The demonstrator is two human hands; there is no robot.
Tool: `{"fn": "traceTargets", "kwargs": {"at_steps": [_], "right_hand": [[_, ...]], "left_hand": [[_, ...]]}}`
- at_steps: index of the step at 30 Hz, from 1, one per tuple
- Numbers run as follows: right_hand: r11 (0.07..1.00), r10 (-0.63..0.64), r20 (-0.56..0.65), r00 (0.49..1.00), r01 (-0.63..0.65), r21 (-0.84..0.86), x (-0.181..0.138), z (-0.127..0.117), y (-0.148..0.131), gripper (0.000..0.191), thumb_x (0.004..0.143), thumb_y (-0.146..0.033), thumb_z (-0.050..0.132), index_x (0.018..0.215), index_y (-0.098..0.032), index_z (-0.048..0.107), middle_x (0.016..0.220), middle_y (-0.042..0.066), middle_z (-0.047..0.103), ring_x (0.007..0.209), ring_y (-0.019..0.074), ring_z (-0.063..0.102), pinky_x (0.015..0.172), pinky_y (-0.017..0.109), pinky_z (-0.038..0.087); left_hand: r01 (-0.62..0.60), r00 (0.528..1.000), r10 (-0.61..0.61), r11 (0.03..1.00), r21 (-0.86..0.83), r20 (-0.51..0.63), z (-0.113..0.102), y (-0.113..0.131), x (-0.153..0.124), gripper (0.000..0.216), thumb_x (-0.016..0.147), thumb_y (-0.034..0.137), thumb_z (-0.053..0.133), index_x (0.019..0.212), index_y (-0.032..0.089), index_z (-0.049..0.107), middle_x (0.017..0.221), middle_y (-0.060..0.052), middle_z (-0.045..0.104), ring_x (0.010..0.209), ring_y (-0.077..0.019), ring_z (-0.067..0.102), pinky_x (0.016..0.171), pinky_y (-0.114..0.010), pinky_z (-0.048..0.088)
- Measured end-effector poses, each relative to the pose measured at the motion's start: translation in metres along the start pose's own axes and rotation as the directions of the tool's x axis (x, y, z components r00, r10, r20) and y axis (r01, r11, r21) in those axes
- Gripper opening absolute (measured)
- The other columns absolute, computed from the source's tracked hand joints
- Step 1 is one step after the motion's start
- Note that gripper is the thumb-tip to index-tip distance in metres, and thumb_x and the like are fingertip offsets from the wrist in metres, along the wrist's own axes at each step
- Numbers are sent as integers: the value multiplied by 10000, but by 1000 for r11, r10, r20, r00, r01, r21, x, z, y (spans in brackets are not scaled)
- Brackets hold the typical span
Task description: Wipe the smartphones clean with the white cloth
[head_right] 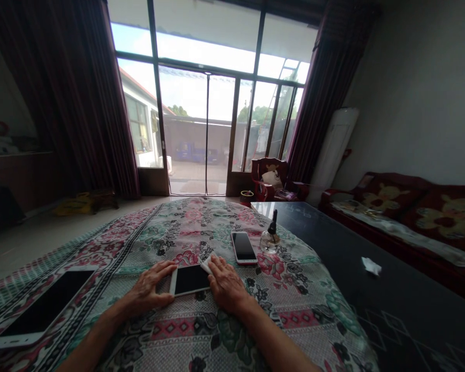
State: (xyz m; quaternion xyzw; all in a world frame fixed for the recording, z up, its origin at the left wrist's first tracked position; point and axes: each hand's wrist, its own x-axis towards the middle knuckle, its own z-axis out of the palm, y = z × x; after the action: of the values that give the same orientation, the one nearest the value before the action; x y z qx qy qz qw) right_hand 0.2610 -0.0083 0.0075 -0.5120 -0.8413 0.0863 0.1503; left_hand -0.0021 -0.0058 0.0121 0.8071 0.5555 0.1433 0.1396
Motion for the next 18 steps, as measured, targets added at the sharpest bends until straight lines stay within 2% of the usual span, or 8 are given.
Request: {"fn": "traceTargets", "kwargs": {"at_steps": [3,6,9,13,15,18], "right_hand": [[997,76,-32,997,-77,-17,16,5,-5,492,953,-297,332,1406,-129,422,1515,115,322,1412,232,249,1146,428,233],[996,82,-50,995,-84,-39,16,9,-15,504,948,-316,352,1412,-128,415,1515,114,324,1418,249,229,1148,437,211],[999,10,-46,999,-12,-41,3,11,-29,505,953,-346,351,1420,-161,405,1521,93,317,1420,255,222,1153,444,182],[988,-151,-1,989,151,-22,-17,14,-46,504,966,-387,329,1436,-211,367,1533,65,301,1421,242,217,1151,437,180],[978,-208,13,978,208,-18,-17,16,-54,498,969,-393,323,1439,-229,353,1536,53,298,1418,229,224,1144,428,195],[976,-214,2,977,214,-28,-2,18,-61,479,971,-380,317,1421,-225,370,1520,53,333,1405,220,248,1137,423,205]], "left_hand": [[13,1000,-13,1000,-4,10,-2,2,-1,717,675,370,646,1357,206,497,1479,-71,428,1390,-293,317,1135,-413,259],[4,1000,-4,1000,-17,-7,-1,1,-1,725,673,370,651,1359,199,491,1476,-81,432,1386,-298,323,1130,-422,265],[-22,999,21,999,-26,-26,4,-5,1,719,675,374,657,1354,199,497,1469,-85,442,1382,-297,330,1131,-422,265],[-31,999,30,999,-25,-40,11,-13,2,698,684,379,665,1341,199,513,1470,-87,441,1383,-302,329,1132,-435,269],[-32,998,31,999,-22,-45,12,-16,3,697,680,380,675,1334,194,522,1465,-92,447,1375,-310,341,1132,-441,274],[-32,998,30,999,-25,-47,13,-19,4,697,677,393,689,1328,202,532,1457,-87,459,1367,-324,353,1134,-451,278]]}}
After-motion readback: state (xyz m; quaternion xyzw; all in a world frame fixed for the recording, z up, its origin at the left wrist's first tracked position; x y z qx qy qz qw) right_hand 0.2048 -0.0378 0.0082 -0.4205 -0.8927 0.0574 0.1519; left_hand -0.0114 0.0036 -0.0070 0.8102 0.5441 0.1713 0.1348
